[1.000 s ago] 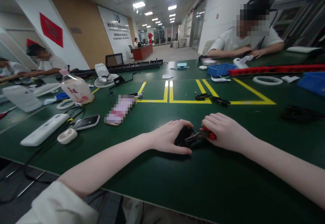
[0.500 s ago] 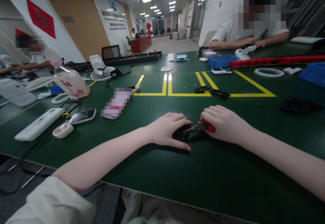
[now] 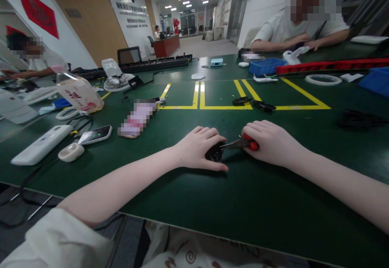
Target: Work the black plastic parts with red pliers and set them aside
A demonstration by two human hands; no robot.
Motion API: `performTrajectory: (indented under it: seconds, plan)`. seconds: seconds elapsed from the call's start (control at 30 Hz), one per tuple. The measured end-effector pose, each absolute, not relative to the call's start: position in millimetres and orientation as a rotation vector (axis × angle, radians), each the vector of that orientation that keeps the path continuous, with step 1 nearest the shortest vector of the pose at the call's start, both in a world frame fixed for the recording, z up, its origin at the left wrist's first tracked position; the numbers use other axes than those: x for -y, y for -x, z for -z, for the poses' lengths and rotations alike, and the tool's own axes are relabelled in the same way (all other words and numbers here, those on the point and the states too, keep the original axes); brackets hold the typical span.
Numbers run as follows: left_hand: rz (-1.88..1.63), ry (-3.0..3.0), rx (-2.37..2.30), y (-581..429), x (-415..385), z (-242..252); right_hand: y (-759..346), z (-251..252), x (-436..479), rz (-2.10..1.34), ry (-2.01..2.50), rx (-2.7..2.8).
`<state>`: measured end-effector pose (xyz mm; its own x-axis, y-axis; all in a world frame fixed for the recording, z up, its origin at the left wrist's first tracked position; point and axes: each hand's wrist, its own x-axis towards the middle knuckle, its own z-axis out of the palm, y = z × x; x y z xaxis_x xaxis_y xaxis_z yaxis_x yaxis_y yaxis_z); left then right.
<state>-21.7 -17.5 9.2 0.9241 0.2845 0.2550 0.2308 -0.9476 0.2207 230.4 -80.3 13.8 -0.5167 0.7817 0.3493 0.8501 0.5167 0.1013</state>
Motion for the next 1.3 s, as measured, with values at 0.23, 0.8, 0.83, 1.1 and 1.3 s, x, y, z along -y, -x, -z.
performTrajectory:
  seconds: [0.23, 0.8, 0.83, 1.1, 1.3]
  plan:
    - [-0.370, -2.947, -0.457, 24, 18, -10, -231, -13, 86, 0.338, 1.419, 2.467]
    - [-0.307, -3.098, -0.335, 29, 13, -12, -224, -21, 98, 0.499, 1.352, 2.510]
    - [-0.310, -3.108, -0.348, 29, 14, -11, -224, -20, 98, 0.499, 1.350, 2.515]
    - [-0.320, -3.169, -0.374, 29, 17, -12, -223, -18, 98, 0.467, 1.365, 2.523]
    - [-0.388, -3.230, -0.342, 27, 17, -9, -220, -20, 99, 0.457, 1.358, 2.551]
